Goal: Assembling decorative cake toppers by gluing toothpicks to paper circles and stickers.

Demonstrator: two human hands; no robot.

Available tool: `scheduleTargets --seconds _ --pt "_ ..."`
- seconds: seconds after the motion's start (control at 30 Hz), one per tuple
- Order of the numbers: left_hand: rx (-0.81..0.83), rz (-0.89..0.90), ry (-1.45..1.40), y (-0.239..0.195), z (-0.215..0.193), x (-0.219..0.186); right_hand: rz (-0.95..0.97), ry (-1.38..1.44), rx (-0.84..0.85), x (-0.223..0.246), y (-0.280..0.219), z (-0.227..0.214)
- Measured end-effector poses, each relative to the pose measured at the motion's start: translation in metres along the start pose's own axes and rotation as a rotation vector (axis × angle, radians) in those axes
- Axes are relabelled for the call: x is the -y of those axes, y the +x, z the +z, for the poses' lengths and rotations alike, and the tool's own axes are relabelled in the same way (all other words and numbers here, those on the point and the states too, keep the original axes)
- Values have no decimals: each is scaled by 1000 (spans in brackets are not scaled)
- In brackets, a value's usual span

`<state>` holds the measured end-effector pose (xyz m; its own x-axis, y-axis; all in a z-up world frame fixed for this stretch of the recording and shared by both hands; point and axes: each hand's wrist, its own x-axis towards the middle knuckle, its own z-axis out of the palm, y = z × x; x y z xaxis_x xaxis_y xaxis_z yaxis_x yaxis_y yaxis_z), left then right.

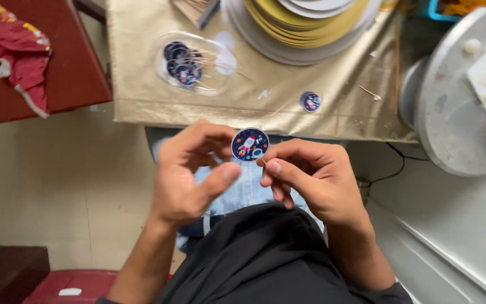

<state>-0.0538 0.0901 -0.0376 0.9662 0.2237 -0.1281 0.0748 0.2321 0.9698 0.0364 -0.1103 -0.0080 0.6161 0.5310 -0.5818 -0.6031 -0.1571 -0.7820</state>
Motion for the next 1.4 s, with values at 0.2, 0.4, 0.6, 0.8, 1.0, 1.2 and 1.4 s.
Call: scheduleTargets --seconds 0.2,0.4,0.6,0.8,1.0,1.2,1.4 --pt "-87 -46 -224 -4 5 12 -173 -259 -5 4 -1 23" --pt "-163 15 -221 -14 0 17 -424 -532 -112 18 -10 41" --pt "-43 42 -207 -20 -3 4 -634 -827 -170 24 -6 50" --pt "-64 22 -137 -16 -3 -8 -690 -843 -194 21 -6 52" --pt "-64 3 -110 -16 -4 -5 -786 -892 -173 18 -5 50" --pt "-42 -5 16 0 2 -13 -653 -885 -176 28 -9 34" --pt "96 46 158 19 28 -15 -646 -812 -248 22 -26 -1"
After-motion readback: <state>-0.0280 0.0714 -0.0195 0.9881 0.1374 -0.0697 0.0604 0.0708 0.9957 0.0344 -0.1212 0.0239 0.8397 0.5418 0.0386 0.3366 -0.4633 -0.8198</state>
